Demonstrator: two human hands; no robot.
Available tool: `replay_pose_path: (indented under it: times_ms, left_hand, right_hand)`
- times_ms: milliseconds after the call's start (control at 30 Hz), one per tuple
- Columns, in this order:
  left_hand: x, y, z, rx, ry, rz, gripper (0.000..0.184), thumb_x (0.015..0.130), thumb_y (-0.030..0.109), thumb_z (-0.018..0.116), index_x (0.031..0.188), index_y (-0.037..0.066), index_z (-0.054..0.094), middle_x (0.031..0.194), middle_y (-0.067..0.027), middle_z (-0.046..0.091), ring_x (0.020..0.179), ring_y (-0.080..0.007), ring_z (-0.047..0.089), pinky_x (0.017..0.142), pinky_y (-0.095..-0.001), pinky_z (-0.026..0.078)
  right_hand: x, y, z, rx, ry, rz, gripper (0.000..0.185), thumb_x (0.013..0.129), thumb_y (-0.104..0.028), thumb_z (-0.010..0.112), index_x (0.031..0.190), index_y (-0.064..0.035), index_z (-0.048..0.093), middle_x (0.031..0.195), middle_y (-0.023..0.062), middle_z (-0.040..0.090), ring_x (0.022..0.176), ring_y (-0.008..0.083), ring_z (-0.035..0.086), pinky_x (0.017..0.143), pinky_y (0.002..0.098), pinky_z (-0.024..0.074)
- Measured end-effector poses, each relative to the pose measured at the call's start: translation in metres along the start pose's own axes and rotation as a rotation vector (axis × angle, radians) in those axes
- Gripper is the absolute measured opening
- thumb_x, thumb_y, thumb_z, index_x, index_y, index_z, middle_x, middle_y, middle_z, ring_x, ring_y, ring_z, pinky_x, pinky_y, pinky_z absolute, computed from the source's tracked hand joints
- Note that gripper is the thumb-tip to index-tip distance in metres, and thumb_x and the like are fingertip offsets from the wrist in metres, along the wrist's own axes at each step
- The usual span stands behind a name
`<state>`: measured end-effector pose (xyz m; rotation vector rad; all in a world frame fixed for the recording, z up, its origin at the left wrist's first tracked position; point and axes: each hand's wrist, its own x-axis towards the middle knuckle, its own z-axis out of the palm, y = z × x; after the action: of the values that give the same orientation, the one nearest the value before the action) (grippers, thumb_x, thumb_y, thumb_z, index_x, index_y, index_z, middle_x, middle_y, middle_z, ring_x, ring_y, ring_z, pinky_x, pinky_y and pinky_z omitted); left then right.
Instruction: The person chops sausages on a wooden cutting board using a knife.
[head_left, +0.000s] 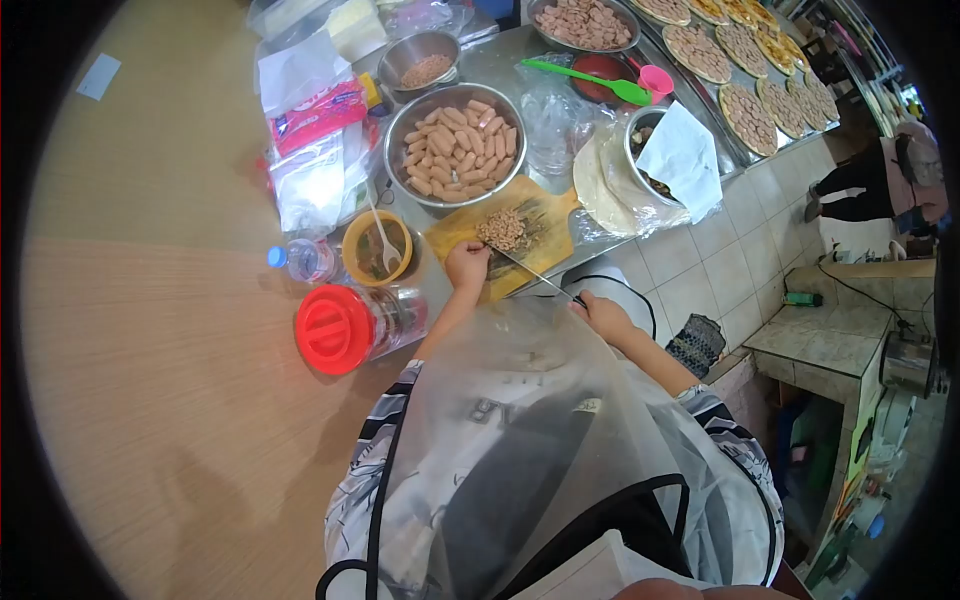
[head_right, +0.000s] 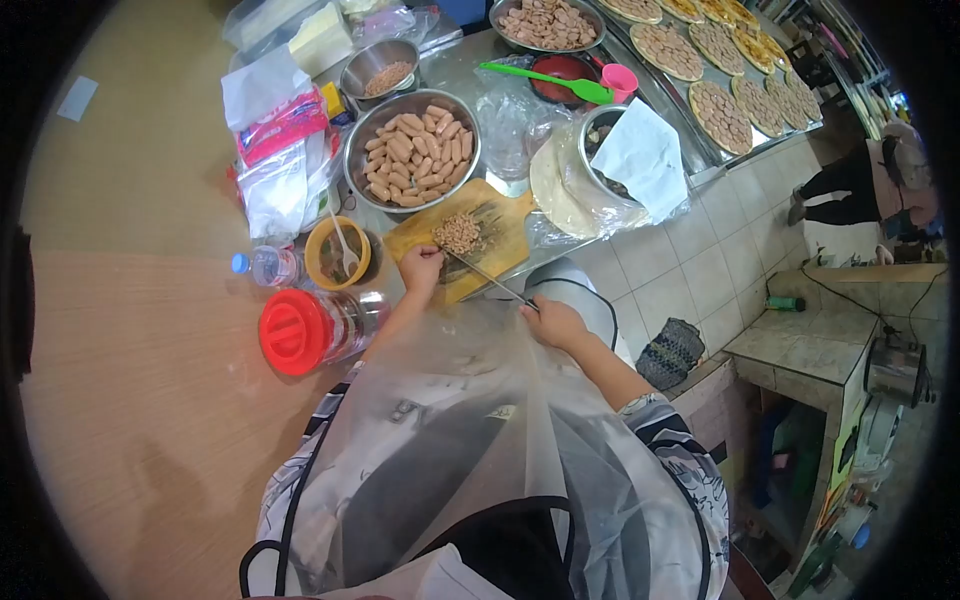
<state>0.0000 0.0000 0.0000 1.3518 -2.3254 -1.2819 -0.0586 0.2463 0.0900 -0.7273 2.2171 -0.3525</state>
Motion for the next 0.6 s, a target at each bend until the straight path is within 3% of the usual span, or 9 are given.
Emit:
replay_pose_path:
  times_ms: [267, 400, 467, 600]
  left_hand:
    - [0.005, -0.015, 0.014, -0.322, 0.067, -0.128, 0.019, 0.058, 0.010, 0.066, 0.074, 0.003, 0.056, 0.066, -0.0078, 0.060, 0.062, -0.0185, 0.058, 0.059, -0.0280, 0.044]
    - [0.002, -0.010, 0.012, -0.312, 0.086, -0.136, 0.024, 0.059, 0.009, 0.065, 0.078, 0.004, 0.052, 0.066, -0.0079, 0.059, 0.062, -0.0198, 0.057, 0.059, -0.0289, 0.044]
    - [0.002, -0.008, 0.011, -0.299, 0.126, -0.072, 0.025, 0.062, -0.001, 0.059, 0.082, 0.001, 0.044, 0.063, -0.0071, 0.054, 0.052, -0.0138, 0.054, 0.048, -0.0238, 0.045]
    - [0.004, -0.010, 0.012, -0.316, 0.117, -0.086, 0.028, 0.061, -0.001, 0.059, 0.083, 0.002, 0.042, 0.063, -0.0072, 0.054, 0.052, -0.0148, 0.054, 0.048, -0.0243, 0.045]
  right_hand:
    - [-0.011, -0.012, -0.001, 0.005, 0.072, -0.050, 0.040, 0.084, -0.041, 0.034, 0.085, -0.0024, 0.045, 0.070, 0.0215, 0.056, 0.070, 0.0371, 0.054, 0.062, 0.0443, 0.0415]
    - [-0.021, -0.016, -0.001, -0.029, 0.042, -0.021, 0.039, 0.084, -0.040, 0.034, 0.084, -0.0025, 0.044, 0.070, 0.0215, 0.056, 0.070, 0.0368, 0.055, 0.062, 0.0446, 0.0418]
    - [-0.022, -0.016, 0.001, -0.039, 0.020, 0.003, 0.038, 0.084, -0.039, 0.034, 0.085, -0.0025, 0.044, 0.071, 0.0217, 0.056, 0.070, 0.0369, 0.055, 0.062, 0.0454, 0.0418]
    - [-0.018, -0.024, 0.004, -0.041, 0.003, 0.016, 0.038, 0.084, -0.039, 0.033, 0.086, -0.0022, 0.044, 0.071, 0.0217, 0.056, 0.071, 0.0372, 0.054, 0.063, 0.0453, 0.0419]
